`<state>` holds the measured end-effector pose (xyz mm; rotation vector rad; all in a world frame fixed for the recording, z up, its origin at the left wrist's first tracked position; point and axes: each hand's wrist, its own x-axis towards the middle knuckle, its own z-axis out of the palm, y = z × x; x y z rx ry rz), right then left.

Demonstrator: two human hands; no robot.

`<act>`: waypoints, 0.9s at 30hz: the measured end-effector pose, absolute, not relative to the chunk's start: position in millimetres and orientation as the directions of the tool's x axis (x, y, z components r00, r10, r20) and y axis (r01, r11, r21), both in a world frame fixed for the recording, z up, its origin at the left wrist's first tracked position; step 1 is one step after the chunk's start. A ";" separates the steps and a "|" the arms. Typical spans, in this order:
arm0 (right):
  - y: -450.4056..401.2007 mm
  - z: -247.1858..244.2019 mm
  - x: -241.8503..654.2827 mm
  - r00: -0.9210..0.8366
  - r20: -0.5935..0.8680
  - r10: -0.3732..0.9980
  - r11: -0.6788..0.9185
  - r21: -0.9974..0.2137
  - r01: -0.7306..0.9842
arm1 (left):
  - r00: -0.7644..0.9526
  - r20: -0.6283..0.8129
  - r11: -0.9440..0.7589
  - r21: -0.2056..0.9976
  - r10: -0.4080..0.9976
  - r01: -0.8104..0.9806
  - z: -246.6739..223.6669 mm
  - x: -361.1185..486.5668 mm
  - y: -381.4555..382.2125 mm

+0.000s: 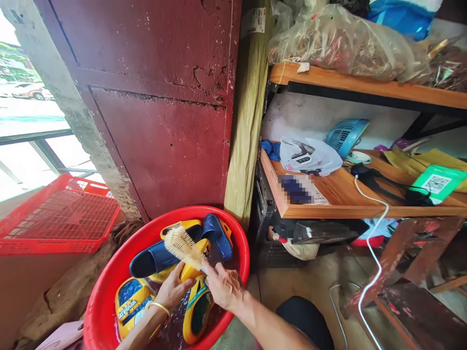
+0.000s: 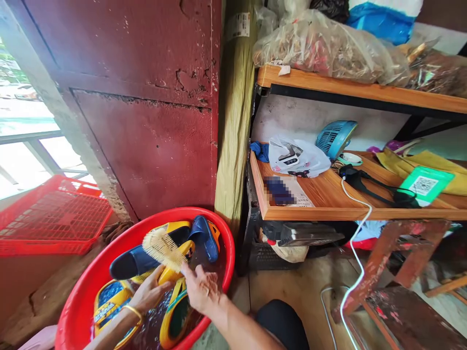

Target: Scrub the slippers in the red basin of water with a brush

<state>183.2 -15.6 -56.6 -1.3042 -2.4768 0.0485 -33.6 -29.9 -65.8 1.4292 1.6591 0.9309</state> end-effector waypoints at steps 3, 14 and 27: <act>-3.9 -54.0 196.2 -0.384 0.239 0.892 0.439 -0.254 0.862 | -0.105 -0.046 0.089 0.891 0.993 0.445 -77.0 -38.3 -45.4; -8.3 -55.0 188.3 -0.544 0.322 0.774 0.617 -0.196 0.762 | -0.258 -0.045 0.121 0.951 0.965 0.286 -71.7 -32.0 -36.7; -28.8 -52.8 176.0 -0.553 0.340 0.761 0.646 -0.321 0.692 | -0.209 -0.534 0.262 0.673 0.819 -0.691 -28.7 -22.7 -40.0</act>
